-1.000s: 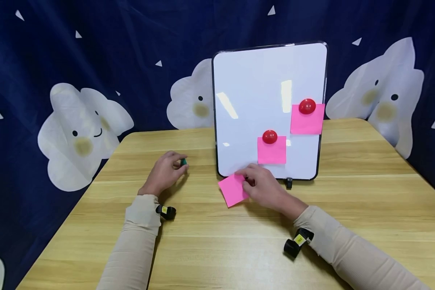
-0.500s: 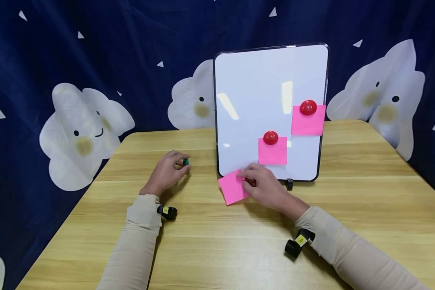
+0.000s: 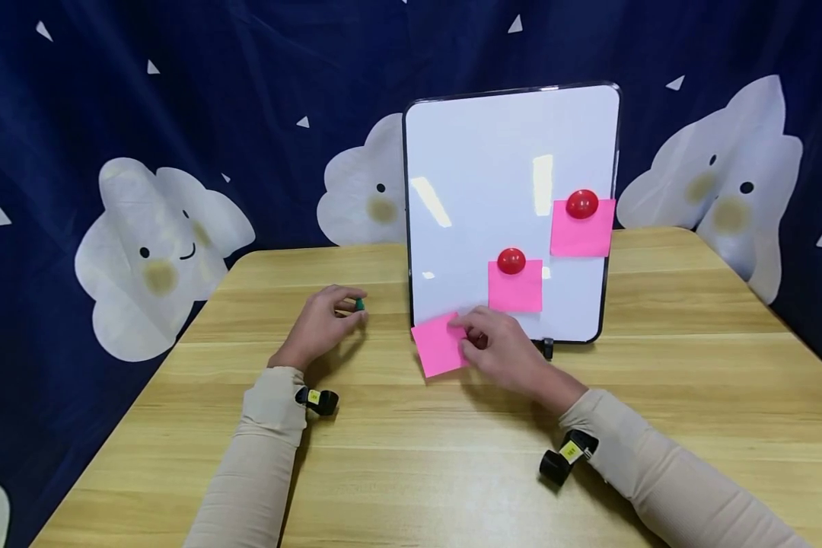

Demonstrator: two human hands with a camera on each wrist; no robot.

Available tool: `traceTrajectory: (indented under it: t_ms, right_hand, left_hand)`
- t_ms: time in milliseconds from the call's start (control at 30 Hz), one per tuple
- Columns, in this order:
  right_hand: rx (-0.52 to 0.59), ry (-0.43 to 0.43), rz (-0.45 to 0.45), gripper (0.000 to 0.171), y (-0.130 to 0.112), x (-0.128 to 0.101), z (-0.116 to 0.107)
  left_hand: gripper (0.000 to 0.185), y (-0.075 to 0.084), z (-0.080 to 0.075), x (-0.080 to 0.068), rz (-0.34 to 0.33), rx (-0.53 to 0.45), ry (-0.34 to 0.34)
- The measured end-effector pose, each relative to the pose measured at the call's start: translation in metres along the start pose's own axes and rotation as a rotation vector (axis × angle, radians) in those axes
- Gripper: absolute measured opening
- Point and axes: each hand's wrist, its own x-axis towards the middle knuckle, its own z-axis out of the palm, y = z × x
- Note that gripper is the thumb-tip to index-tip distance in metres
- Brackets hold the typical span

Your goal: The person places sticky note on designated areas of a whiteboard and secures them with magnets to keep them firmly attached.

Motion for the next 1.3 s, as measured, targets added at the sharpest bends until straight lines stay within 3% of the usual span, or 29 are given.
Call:
traceTrajectory:
  t_ms: [200,600,1033,1300]
  right_hand:
    - [0.003,-0.001,0.0,0.033,0.001,0.002,0.001]
    - [0.006,-0.005,-0.01,0.032,-0.002,0.003,0.0]
    - [0.009,0.055,-0.034,0.036,-0.004,0.008,-0.002]
    - [-0.017,0.091,-0.046,0.036,-0.003,0.009,-0.009]
  left_hand:
    - [0.035,0.001,0.0,0.0,-0.036,-0.027,0.001]
    - [0.036,0.009,-0.001,0.001,-0.038,-0.013,-0.002]
    - [0.036,0.016,-0.001,0.001,-0.023,-0.019,0.012]
    - [0.035,0.017,0.002,0.001,-0.05,-0.027,-0.004]
